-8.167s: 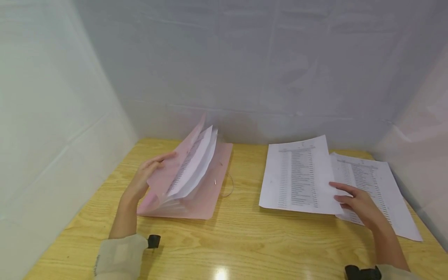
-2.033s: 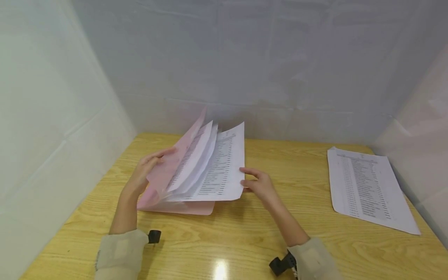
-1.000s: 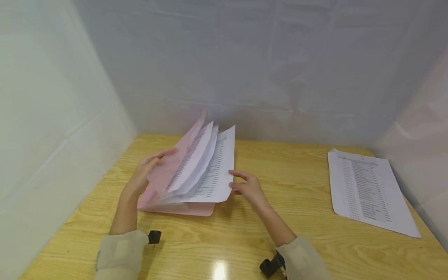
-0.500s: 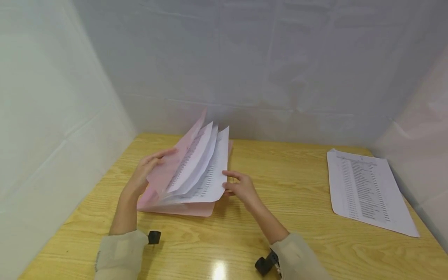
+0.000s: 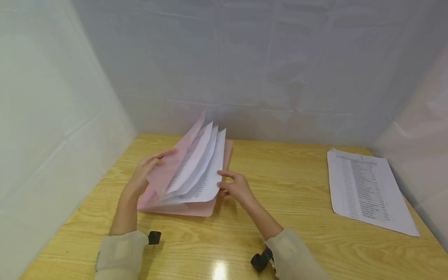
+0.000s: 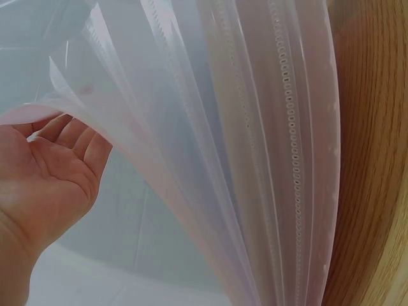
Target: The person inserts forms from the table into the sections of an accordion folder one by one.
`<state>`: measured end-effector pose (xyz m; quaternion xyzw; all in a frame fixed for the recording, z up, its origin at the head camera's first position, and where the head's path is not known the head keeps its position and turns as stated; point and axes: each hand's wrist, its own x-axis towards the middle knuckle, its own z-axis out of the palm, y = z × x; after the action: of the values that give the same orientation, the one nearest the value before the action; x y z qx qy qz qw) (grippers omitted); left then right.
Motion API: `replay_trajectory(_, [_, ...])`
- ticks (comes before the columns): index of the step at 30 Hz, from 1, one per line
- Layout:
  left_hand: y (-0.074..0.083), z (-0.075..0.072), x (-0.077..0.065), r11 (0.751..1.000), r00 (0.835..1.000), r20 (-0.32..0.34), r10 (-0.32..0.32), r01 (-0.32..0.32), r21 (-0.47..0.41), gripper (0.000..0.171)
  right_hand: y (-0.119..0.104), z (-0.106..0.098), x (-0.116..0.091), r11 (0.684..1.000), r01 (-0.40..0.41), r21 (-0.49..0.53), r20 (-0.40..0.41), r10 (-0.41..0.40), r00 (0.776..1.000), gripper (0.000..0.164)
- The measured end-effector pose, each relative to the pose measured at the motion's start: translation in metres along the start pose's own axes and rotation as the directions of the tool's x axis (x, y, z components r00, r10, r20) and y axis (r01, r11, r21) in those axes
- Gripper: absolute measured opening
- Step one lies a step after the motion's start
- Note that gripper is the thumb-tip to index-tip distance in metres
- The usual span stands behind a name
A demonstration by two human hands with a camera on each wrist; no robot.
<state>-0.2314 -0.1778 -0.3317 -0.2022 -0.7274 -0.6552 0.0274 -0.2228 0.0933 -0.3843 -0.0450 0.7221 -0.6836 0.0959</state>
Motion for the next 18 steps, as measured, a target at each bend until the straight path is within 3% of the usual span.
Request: replay_trajectory(18, [0.0,0.0,0.0,1.0,1.0,-0.006,-0.007,0.007,-0.009,0.038,0.003,0.014,0.016,0.998,0.012,-0.054,0.026,-0.011,1.0,0.039])
